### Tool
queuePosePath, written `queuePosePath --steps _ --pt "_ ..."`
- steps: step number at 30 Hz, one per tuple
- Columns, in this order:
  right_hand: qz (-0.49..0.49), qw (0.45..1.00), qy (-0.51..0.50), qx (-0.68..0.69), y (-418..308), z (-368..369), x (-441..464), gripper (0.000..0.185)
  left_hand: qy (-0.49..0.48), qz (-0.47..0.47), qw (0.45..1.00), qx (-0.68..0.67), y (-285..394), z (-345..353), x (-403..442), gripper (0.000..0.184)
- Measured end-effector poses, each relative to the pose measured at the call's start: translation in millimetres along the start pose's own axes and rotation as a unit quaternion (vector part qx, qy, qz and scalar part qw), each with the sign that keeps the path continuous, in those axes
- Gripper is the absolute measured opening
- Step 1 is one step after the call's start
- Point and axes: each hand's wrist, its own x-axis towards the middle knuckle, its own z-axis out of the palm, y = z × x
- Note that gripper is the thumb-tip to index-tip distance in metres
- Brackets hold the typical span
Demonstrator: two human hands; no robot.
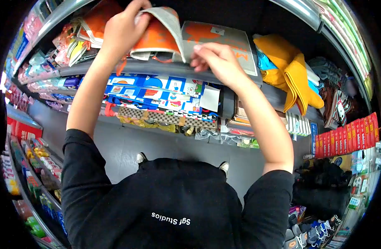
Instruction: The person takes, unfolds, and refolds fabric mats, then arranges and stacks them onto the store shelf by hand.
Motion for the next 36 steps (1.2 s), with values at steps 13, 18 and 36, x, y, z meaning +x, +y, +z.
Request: queuePosePath --steps 13,18,36 --pt "0.085 0.910 -0.230 0.333 -19 33 -38 0.078 -0.065 0.119 0.991 -0.002 63 18 -20 0.011" --pt "-0.002 0.894 0.002 0.449 -21 22 -36 0.071 -0.165 0.114 0.977 -0.072 89 11 -36 0.023" --pt "0.091 0.958 0.112 0.248 -29 -31 -57 0.044 -0.335 -0.200 0.802 -0.453 18 60 -59 0.025"
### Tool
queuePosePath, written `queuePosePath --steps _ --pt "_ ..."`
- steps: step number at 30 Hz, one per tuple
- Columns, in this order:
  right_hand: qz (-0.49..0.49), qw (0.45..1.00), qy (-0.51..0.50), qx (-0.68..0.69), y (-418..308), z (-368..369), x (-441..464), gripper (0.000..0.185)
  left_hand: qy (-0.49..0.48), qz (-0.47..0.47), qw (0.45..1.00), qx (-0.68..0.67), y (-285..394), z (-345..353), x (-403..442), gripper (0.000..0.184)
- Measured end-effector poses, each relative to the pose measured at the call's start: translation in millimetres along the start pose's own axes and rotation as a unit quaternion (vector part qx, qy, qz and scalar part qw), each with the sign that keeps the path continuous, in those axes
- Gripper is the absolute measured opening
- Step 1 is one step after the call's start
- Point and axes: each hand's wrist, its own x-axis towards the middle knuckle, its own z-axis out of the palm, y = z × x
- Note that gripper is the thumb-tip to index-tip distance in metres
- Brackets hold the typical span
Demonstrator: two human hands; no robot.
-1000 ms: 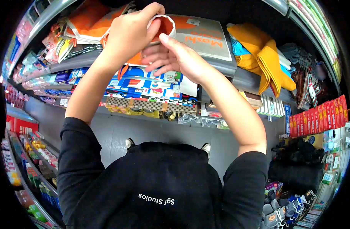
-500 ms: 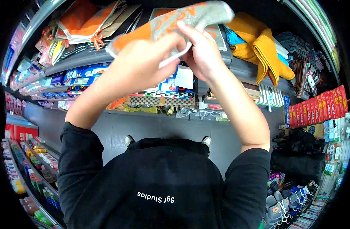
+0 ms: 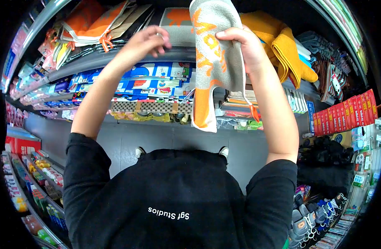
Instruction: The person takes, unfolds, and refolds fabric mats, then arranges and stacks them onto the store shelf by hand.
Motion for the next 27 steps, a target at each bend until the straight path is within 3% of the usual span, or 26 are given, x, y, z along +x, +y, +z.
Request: queuePosePath --steps 2,3,5,7,9,12,13,15,18,21,25,27 --pt "-0.003 0.999 0.019 0.030 0 2 -5 0.048 -0.084 -0.087 0.993 0.005 -7 16 -6 0.033" --pt "-0.003 0.999 0.018 0.029 2 -1 -4 0.048 -0.141 -0.088 0.985 -0.042 -20 27 -11 0.054" --pt "0.004 0.990 -0.022 0.139 8 -12 -3 0.047 -0.224 -0.196 0.954 -0.029 -42 57 -20 0.073" --pt "0.002 0.990 -0.010 0.140 8 -9 -7 0.046 -0.264 -0.205 0.910 -0.246 -51 83 -36 0.084" --pt "0.001 0.985 -0.018 0.169 16 -20 -5 0.046 -0.207 -0.213 0.889 -0.347 -44 91 -44 0.075" --pt "-0.028 0.988 -0.005 0.152 22 -32 -5 0.044 -0.132 -0.108 0.932 -0.318 -34 82 -35 0.052" --pt "-0.029 0.988 -0.005 0.152 22 -37 -7 0.044 -0.079 -0.124 0.957 -0.250 -18 73 -37 0.051" --pt "-0.007 0.993 0.068 0.101 20 -49 -12 0.042 -0.029 -0.065 0.982 -0.173 -24 55 -35 0.051" --pt "-0.016 0.994 0.067 0.086 22 -69 -21 0.038 0.057 -0.024 0.987 -0.146 -27 34 -38 0.043" --pt "-0.029 0.997 0.064 0.029 25 -78 -31 0.037 0.057 -0.036 0.992 -0.110 -23 19 -42 0.042" --pt "0.025 0.992 -0.106 -0.070 24 -72 -36 0.045 0.002 -0.030 0.999 -0.024 -19 23 -43 0.033" --pt "0.047 0.980 -0.142 -0.128 28 -55 -36 0.048 -0.124 0.036 0.981 0.145 -8 32 -44 0.025"
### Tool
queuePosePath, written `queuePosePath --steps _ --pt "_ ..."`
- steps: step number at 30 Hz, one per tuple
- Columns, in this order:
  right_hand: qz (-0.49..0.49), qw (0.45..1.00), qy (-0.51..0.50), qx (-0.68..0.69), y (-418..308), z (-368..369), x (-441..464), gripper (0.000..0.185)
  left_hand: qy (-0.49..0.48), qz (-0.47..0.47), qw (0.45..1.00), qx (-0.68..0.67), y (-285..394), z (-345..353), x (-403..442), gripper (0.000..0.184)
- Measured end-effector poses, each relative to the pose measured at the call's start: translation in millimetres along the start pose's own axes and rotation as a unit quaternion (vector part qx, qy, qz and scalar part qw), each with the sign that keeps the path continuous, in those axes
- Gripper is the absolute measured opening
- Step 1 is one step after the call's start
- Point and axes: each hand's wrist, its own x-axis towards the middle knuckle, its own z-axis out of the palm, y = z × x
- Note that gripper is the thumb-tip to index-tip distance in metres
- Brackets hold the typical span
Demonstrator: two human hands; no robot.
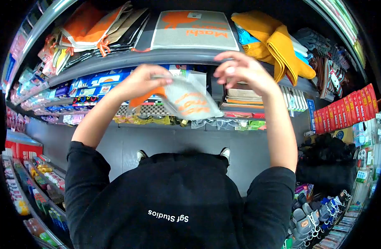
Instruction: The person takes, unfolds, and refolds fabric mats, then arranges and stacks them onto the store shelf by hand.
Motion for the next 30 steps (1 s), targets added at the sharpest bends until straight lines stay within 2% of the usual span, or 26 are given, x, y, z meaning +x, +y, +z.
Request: queuePosePath --steps 1,4,5,8,9,10,12,15,16,17,18,20,22,24,28,30 --pt "-0.010 0.999 -0.011 -0.038 3 13 4 0.053 -0.020 0.013 1.000 -0.003 0 7 2 0.019" --pt "-0.053 0.977 -0.017 -0.205 11 48 11 0.070 -0.029 0.013 0.999 0.025 6 17 4 0.018" --pt "-0.054 0.966 -0.027 -0.252 7 58 11 0.070 -0.029 0.015 0.999 0.025 6 17 5 0.018" --pt "-0.056 0.964 0.015 -0.260 5 84 11 0.044 -0.008 -0.035 0.999 0.026 8 16 6 0.019" --pt "-0.095 0.955 0.068 -0.273 11 86 13 0.026 -0.010 -0.051 0.999 0.011 8 16 5 0.022" --pt "-0.126 0.924 0.114 -0.343 14 83 15 0.020 -0.013 -0.067 0.998 -0.005 9 15 4 0.025" --pt "-0.115 0.946 0.159 -0.257 8 81 15 0.019 -0.011 -0.053 0.999 -0.004 14 11 -2 0.028" --pt "-0.157 0.930 0.257 -0.212 2 69 13 0.019 0.012 -0.036 0.999 0.015 13 4 -12 0.031" --pt "-0.177 0.932 0.260 -0.179 -4 61 11 0.016 0.031 -0.034 0.998 0.033 10 0 -16 0.031" --pt "-0.210 0.923 0.287 -0.147 -6 55 11 0.015 0.020 -0.058 0.998 0.033 7 -6 -19 0.031" --pt "-0.211 0.916 0.303 -0.156 -11 48 8 0.016 0.042 -0.010 0.998 0.055 -2 -11 -22 0.030" --pt "-0.202 0.922 0.312 -0.109 -14 33 5 0.017 0.069 -0.062 0.995 -0.032 -10 -19 -28 0.029" --pt "-0.187 0.924 0.317 -0.102 -13 26 1 0.018 0.103 -0.140 0.978 -0.111 -9 -26 -32 0.029" --pt "-0.193 0.925 0.296 -0.141 -12 23 0 0.020 0.110 -0.138 0.975 -0.134 -12 -32 -33 0.029" --pt "-0.204 0.917 0.319 -0.125 -17 17 -1 0.022 0.178 -0.097 0.975 -0.087 2 -51 -28 0.033" --pt "-0.179 0.897 0.368 -0.166 -31 7 8 0.034 0.208 -0.107 0.972 -0.008 16 -68 -13 0.035"
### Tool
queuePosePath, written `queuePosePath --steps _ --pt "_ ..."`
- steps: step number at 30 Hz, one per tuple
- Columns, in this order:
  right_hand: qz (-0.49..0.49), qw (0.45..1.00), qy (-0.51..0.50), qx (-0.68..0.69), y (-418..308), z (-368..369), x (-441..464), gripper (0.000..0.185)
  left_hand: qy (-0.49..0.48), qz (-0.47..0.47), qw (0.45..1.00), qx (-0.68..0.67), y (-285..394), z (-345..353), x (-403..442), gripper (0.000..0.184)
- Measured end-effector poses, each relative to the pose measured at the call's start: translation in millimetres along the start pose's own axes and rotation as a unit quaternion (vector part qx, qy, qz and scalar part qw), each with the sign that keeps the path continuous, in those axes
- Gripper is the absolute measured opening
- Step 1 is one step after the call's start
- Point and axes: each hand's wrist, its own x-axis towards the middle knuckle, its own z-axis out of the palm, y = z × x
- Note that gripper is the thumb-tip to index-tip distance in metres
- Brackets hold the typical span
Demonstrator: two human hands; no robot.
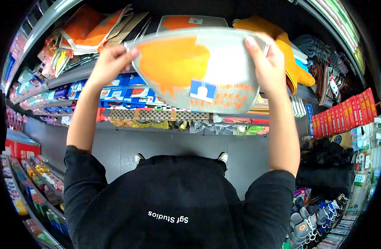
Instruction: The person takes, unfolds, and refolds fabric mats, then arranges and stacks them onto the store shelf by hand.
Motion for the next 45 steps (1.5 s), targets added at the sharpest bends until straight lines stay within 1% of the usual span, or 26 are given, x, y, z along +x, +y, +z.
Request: queuePosePath --steps 4,5,6,7,8,10,11,12,13,14,15,17,18,20,21,23,24,26,29,33,35,39,41,42,44,45 --pt "0.017 0.998 0.046 -0.045 -11 8 73 0.038 0.050 0.074 0.994 0.057 18 -19 71 0.045" --pt "0.023 0.998 0.028 -0.044 8 6 106 0.044 0.099 0.101 0.990 0.020 14 -15 97 0.027" --pt "0.029 0.999 0.010 -0.041 36 2 141 0.049 0.148 0.128 0.981 -0.015 1 -8 128 0.018" --pt "0.002 0.984 0.038 -0.176 69 1 175 0.056 0.175 0.147 0.969 0.096 -44 -6 180 0.021" --pt "-0.025 0.949 0.066 -0.307 94 2 193 0.062 0.201 0.164 0.944 0.205 -79 -5 215 0.023" --pt "0.126 0.969 -0.013 -0.213 95 27 171 0.073 0.069 -0.061 0.980 0.177 -60 17 197 0.052" --pt "0.202 0.967 -0.049 -0.147 91 32 154 0.077 0.091 -0.047 0.955 0.279 -85 27 203 0.060" --pt "0.283 0.944 -0.115 -0.124 94 32 147 0.074 0.129 0.034 0.921 0.365 -92 34 190 0.060" --pt "0.200 0.943 -0.100 -0.245 109 33 141 0.069 0.115 0.014 0.924 0.365 -82 39 173 0.057" --pt "0.112 0.922 -0.083 -0.361 121 33 137 0.064 0.101 -0.008 0.926 0.364 -69 41 164 0.054" --pt "0.114 0.922 -0.083 -0.360 121 33 135 0.064 0.099 -0.008 0.926 0.365 -59 40 165 0.054" --pt "0.128 0.908 -0.117 -0.382 117 34 132 0.058 -0.003 -0.116 0.937 0.328 -46 39 164 0.049" --pt "0.128 0.908 -0.117 -0.381 112 36 130 0.058 -0.003 -0.116 0.937 0.329 -43 39 164 0.049" --pt "0.061 0.906 -0.066 -0.415 103 39 124 0.053 0.001 -0.115 0.931 0.347 -37 40 162 0.042" --pt "0.061 0.906 -0.064 -0.414 106 37 125 0.053 0.001 -0.114 0.931 0.348 -33 41 160 0.042" --pt "0.097 0.893 -0.073 -0.434 112 32 129 0.047 -0.047 -0.171 0.928 0.329 -26 44 155 0.038" --pt "0.098 0.892 -0.074 -0.434 109 30 126 0.047 -0.047 -0.171 0.928 0.328 -32 46 157 0.038" --pt "0.215 0.906 -0.090 -0.353 101 26 121 0.044 -0.023 -0.165 0.934 0.317 -45 48 160 0.038" --pt "0.169 0.902 -0.104 -0.382 125 19 127 0.041 -0.056 -0.179 0.928 0.323 -32 43 156 0.040" --pt "0.123 0.933 -0.102 -0.324 127 21 118 0.035 -0.023 -0.165 0.920 0.356 -38 49 166 0.044" --pt "0.043 0.934 -0.082 -0.345 129 24 116 0.031 -0.018 -0.167 0.915 0.366 -42 49 170 0.046" --pt "0.045 0.914 -0.090 -0.393 122 25 115 0.028 -0.030 -0.164 0.918 0.359 -36 45 163 0.047" --pt "0.052 0.917 -0.080 -0.387 118 24 115 0.031 -0.049 -0.203 0.940 0.268 -41 41 167 0.045" --pt "0.053 0.917 -0.080 -0.386 117 23 115 0.031 -0.049 -0.204 0.940 0.269 -50 41 172 0.045" --pt "0.032 0.921 -0.054 -0.385 116 23 117 0.029 0.099 -0.037 0.929 0.356 -71 44 179 0.043" --pt "-0.001 0.931 -0.041 -0.363 120 22 120 0.026 0.125 -0.011 0.928 0.351 -69 43 176 0.043"
